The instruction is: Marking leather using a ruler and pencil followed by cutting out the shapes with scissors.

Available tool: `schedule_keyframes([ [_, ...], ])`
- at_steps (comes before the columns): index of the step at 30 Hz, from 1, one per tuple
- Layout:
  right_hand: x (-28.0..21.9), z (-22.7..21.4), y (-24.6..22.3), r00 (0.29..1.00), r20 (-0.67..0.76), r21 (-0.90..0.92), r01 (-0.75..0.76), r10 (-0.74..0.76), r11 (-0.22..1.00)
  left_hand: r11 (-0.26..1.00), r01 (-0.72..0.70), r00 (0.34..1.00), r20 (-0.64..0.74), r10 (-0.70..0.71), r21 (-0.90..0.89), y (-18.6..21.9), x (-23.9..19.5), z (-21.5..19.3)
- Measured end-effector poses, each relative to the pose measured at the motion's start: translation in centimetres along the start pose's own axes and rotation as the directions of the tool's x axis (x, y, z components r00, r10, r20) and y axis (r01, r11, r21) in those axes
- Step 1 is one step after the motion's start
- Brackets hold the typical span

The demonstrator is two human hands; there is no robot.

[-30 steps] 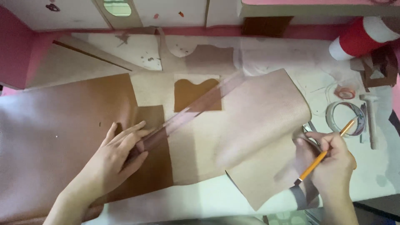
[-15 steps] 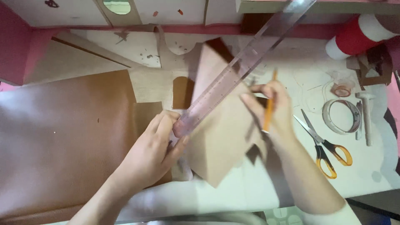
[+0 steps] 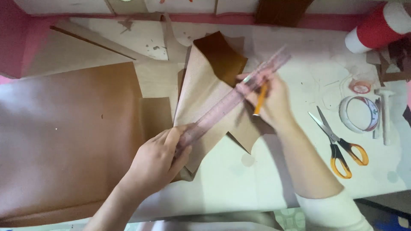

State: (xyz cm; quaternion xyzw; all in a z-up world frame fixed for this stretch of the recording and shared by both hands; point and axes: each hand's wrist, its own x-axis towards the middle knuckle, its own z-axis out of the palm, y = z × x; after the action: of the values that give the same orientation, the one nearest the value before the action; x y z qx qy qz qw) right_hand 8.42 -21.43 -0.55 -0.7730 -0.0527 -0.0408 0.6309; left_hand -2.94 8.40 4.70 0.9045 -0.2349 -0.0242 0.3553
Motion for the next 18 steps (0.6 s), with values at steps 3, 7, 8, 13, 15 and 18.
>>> schedule_keyframes([
  [3, -1.9, -2.7, -2.5, 0.995, -0.092, -0.101, 0.023, -0.033, 0.995, 0.997, -0.049, 0.998, -0.039, 0.052, 0.065, -0.2, 0.0, 0.5],
  [7, -4.5, -4.6, -2.7, 0.998, -0.021, 0.394, -0.053, 0.067, 0.918, 0.968, 0.006, 0.999, -0.051, 0.008, 0.25, 0.1, -0.5, 2.1],
  [8, -5.4, -4.4, -3.1, 0.997, -0.023, 0.393, -0.057, 0.072, 0.918, 0.969, 0.004, 0.999, -0.046, 0.007, 0.248, 0.9, -0.2, 2.0],
  [13, -8.7, -2.2, -4.0, 0.998, -0.064, -0.058, -0.007, 0.003, 0.998, 0.916, -0.006, 0.979, -0.183, 0.087, 0.401, 2.7, 0.6, 3.0],
  [15, -8.7, -1.6, -4.7, 0.993, -0.1, -0.037, -0.069, 0.065, 0.997, 0.899, 0.014, 0.981, -0.178, 0.071, 0.437, 2.6, 1.0, 4.1],
  [18, -8.0, -1.0, -5.1, 0.971, -0.164, -0.022, -0.179, 0.173, 0.984, 0.868, 0.035, 0.977, -0.199, 0.074, 0.496, 2.6, 1.4, 5.7],
])
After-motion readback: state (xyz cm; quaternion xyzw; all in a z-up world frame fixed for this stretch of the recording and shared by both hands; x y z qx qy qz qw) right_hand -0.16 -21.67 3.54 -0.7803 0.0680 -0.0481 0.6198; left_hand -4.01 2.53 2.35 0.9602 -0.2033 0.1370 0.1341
